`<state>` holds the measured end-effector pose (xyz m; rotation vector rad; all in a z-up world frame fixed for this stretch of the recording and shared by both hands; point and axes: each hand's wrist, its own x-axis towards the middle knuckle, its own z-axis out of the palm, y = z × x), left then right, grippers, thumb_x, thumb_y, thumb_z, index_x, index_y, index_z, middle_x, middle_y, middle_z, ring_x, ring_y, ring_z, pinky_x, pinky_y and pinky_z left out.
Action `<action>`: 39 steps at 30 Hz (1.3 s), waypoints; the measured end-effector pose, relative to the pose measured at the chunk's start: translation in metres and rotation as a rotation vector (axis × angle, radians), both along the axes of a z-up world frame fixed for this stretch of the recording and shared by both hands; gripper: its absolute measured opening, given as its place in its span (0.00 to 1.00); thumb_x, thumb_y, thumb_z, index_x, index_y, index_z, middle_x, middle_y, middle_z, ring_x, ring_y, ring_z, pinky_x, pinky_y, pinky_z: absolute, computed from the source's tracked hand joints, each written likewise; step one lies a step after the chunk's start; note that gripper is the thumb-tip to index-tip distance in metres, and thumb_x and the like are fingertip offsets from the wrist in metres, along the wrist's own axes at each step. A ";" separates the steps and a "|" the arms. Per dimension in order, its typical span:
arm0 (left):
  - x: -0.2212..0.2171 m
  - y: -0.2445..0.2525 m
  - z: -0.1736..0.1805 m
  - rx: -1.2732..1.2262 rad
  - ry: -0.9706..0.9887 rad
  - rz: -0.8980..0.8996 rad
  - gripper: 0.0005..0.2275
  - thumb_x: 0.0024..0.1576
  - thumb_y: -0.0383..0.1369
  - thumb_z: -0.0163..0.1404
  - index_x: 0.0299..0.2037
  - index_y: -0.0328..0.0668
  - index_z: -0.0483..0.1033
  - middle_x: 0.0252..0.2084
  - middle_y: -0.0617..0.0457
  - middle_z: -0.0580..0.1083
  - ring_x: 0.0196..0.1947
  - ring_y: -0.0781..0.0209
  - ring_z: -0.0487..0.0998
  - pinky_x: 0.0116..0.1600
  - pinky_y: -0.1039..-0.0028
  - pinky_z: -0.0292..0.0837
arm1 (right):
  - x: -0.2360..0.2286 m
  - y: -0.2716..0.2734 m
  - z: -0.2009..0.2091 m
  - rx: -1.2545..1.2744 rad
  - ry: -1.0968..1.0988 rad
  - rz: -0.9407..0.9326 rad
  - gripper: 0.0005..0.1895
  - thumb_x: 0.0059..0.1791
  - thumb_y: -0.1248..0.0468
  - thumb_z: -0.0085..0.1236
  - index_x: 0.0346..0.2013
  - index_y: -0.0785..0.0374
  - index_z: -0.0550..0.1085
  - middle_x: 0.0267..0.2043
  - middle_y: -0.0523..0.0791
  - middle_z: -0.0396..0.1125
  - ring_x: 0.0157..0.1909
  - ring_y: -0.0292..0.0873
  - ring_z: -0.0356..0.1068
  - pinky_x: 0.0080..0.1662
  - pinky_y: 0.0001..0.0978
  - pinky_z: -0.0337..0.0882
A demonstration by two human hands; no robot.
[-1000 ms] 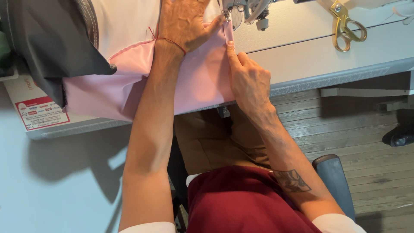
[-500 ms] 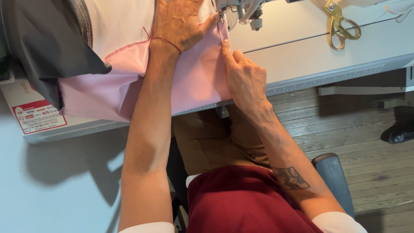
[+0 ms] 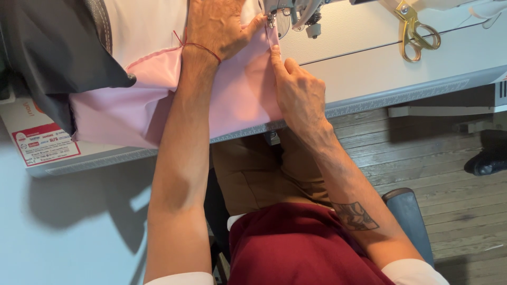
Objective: The person is sewing and trimming the edges of a pink and white fabric bag using an industrial sewing machine and scissors.
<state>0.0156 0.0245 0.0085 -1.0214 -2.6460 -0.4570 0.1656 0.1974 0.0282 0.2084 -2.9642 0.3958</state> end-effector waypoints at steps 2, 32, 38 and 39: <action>0.005 -0.001 -0.003 -0.025 0.025 -0.014 0.19 0.65 0.49 0.52 0.54 0.42 0.77 0.51 0.47 0.76 0.54 0.47 0.73 0.57 0.48 0.59 | -0.001 0.000 0.003 -0.014 -0.005 0.000 0.33 0.50 0.71 0.51 0.71 0.64 0.64 0.35 0.45 0.66 0.31 0.48 0.71 0.31 0.42 0.72; 0.023 0.002 0.014 -0.104 -0.195 -0.064 0.28 0.66 0.49 0.44 0.69 0.37 0.67 0.72 0.46 0.64 0.73 0.51 0.57 0.74 0.42 0.37 | 0.038 -0.001 0.034 -0.376 -0.021 -0.017 0.24 0.50 0.68 0.62 0.60 0.70 0.72 0.35 0.50 0.67 0.37 0.51 0.69 0.40 0.45 0.71; 0.028 0.003 0.009 -0.134 -0.114 -0.054 0.26 0.67 0.48 0.44 0.69 0.39 0.67 0.74 0.47 0.63 0.75 0.52 0.55 0.75 0.41 0.33 | 0.059 -0.014 0.014 -0.376 0.137 -0.082 0.20 0.51 0.70 0.59 0.59 0.66 0.75 0.33 0.50 0.67 0.33 0.51 0.69 0.38 0.43 0.71; 0.028 0.004 0.010 -0.136 -0.111 -0.055 0.26 0.67 0.48 0.44 0.69 0.39 0.67 0.74 0.47 0.63 0.75 0.52 0.55 0.75 0.41 0.33 | 0.058 -0.012 0.024 -0.379 0.141 -0.083 0.20 0.51 0.70 0.59 0.59 0.66 0.75 0.33 0.50 0.67 0.33 0.51 0.69 0.38 0.43 0.71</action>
